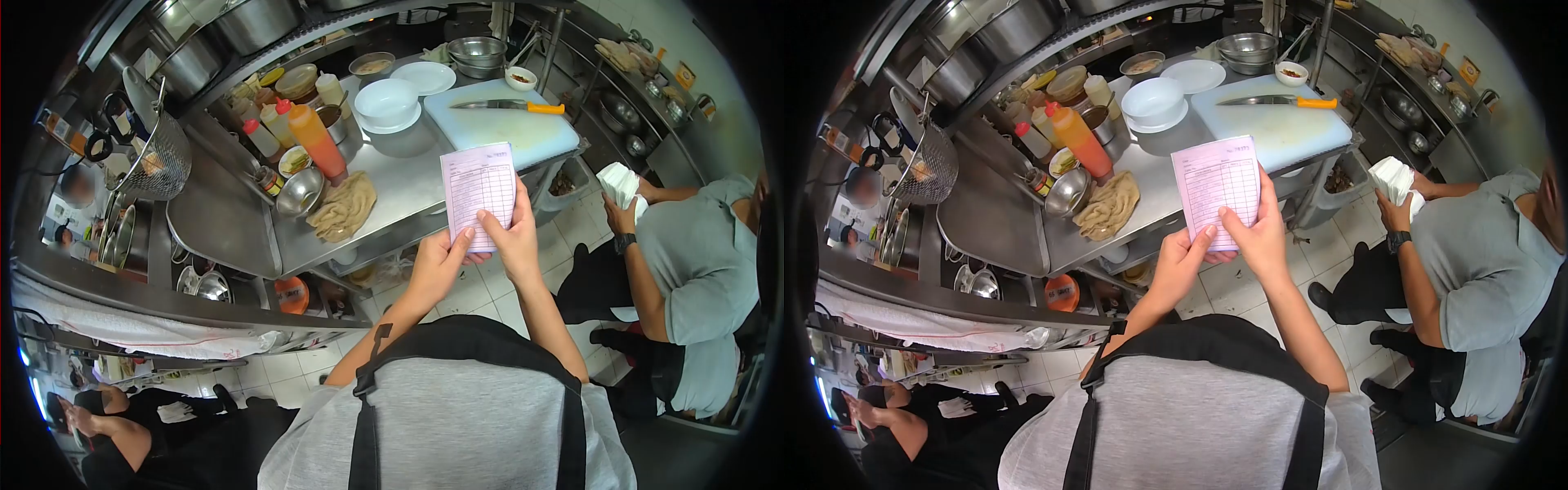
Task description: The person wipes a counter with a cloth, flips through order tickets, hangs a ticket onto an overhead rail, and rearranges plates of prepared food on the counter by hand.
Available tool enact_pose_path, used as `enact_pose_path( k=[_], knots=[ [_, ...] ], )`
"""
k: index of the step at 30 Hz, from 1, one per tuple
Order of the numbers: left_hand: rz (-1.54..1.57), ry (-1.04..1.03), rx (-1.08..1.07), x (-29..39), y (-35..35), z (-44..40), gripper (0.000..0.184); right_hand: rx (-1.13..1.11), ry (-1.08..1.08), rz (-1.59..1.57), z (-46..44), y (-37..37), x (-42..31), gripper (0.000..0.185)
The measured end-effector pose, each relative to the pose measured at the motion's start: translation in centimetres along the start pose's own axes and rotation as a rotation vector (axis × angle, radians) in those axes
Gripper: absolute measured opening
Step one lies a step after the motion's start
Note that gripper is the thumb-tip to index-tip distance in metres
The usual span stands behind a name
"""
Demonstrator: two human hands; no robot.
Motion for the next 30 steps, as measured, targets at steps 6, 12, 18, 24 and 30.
enact_pose_path(
  k=[6, 12, 18, 24, 30],
  knots=[
    [0.050, -0.026, 0.026, 0.2, -0.5, 0.3, 0.035, 0.022, 0.066, -0.002, 0.4, -0.5, -0.4, 0.073],
    [0.022, -0.019, -0.017, -0.8, -0.5, 0.2, 0.034, 0.081, 0.074, 0.052, 1.1, -0.3, -0.4, 0.075],
    [-0.014, -0.016, -0.060, -0.9, -0.4, 0.4, 0.035, 0.123, 0.105, 0.068, 1.5, -0.6, -0.6, 0.075],
    [0.063, -0.032, -0.006, -0.1, -0.7, 0.9, 0.036, 0.122, 0.108, 0.058, 1.6, -1.0, -0.7, 0.075],
    [0.072, -0.041, 0.011, -0.2, -0.7, 1.2, 0.035, 0.117, 0.104, 0.062, 1.6, -1.1, -0.3, 0.075]
  ],
)
Point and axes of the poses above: each hand's wrist, its own z-axis away from the middle knuckle, its own y-axis out of the back of the hand, x = y × z, the point moved 1 cm from there along -z, towards the middle knuckle, and after that the axes turned 11 degrees about -x, right-handed, at the moved point
